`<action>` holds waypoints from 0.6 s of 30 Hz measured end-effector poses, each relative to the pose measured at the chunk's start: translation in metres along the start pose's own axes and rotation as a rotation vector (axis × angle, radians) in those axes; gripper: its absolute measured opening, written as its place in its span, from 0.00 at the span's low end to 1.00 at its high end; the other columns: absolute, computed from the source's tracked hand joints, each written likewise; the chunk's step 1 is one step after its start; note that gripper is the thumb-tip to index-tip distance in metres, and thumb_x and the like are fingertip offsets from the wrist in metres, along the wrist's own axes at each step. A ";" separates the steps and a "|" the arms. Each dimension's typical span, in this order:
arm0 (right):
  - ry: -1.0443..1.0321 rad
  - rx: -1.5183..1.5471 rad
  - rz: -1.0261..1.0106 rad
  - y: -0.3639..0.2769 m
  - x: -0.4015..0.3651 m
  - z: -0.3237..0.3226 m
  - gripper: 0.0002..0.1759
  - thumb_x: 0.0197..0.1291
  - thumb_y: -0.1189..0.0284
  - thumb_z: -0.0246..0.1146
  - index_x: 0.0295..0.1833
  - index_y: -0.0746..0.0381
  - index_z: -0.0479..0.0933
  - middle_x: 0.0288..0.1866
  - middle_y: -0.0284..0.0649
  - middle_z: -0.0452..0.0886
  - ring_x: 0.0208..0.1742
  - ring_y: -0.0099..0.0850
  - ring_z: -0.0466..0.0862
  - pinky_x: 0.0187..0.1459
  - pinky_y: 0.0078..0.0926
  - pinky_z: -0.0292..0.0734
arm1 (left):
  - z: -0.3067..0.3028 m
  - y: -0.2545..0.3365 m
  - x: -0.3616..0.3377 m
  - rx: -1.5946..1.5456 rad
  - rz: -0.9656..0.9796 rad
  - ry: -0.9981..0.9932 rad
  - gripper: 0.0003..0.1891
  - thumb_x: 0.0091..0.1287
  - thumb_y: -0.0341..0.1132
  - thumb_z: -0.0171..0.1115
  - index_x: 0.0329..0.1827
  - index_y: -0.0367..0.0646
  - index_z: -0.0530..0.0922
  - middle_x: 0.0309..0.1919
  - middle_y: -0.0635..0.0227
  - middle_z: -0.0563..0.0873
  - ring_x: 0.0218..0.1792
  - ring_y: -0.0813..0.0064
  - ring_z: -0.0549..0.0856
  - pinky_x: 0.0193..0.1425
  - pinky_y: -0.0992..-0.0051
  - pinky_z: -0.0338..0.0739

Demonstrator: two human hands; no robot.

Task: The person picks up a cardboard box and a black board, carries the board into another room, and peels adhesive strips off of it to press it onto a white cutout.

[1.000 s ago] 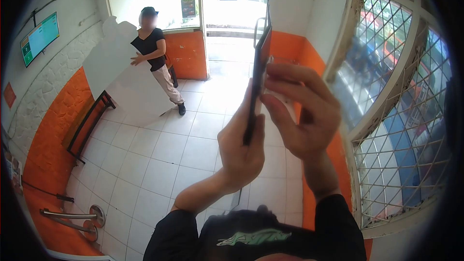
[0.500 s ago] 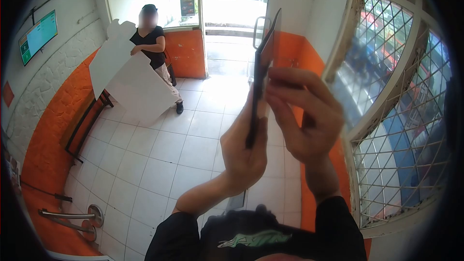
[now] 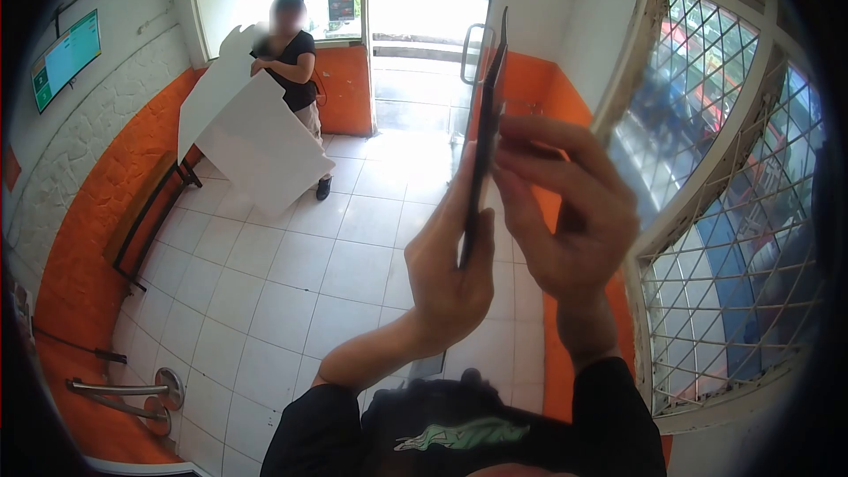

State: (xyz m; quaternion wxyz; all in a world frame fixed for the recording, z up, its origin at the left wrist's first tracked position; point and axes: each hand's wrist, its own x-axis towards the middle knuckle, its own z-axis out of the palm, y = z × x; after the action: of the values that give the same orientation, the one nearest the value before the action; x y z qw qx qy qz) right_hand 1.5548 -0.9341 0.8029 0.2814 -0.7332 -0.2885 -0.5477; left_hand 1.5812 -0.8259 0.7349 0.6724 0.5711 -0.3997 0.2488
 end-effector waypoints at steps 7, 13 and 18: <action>-0.016 -0.004 -0.008 0.001 0.002 0.001 0.07 0.47 0.83 0.66 0.35 0.68 0.81 0.42 0.45 0.81 0.40 0.34 0.84 0.40 0.23 0.79 | -0.002 0.001 0.001 -0.002 -0.019 0.004 0.26 0.65 0.18 0.48 0.68 0.29 0.60 0.61 0.43 0.72 0.62 0.52 0.73 0.64 0.63 0.69; -0.012 0.016 0.001 0.001 0.001 0.002 0.07 0.47 0.83 0.67 0.35 0.68 0.81 0.42 0.45 0.82 0.41 0.33 0.84 0.40 0.23 0.79 | -0.002 0.001 0.001 0.004 -0.018 0.003 0.26 0.65 0.17 0.48 0.68 0.29 0.60 0.61 0.42 0.72 0.63 0.52 0.72 0.65 0.63 0.68; -0.019 0.004 -0.001 0.000 0.001 0.000 0.07 0.46 0.83 0.67 0.35 0.68 0.81 0.43 0.44 0.82 0.41 0.33 0.84 0.40 0.23 0.79 | -0.001 0.002 -0.001 -0.005 -0.023 0.010 0.26 0.65 0.17 0.47 0.68 0.29 0.60 0.61 0.43 0.72 0.63 0.52 0.72 0.64 0.63 0.68</action>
State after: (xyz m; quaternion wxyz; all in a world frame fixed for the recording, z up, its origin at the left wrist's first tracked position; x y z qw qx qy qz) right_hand 1.5553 -0.9338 0.8034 0.2798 -0.7376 -0.2928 -0.5403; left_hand 1.5793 -0.8242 0.7348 0.6788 0.5726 -0.3903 0.2428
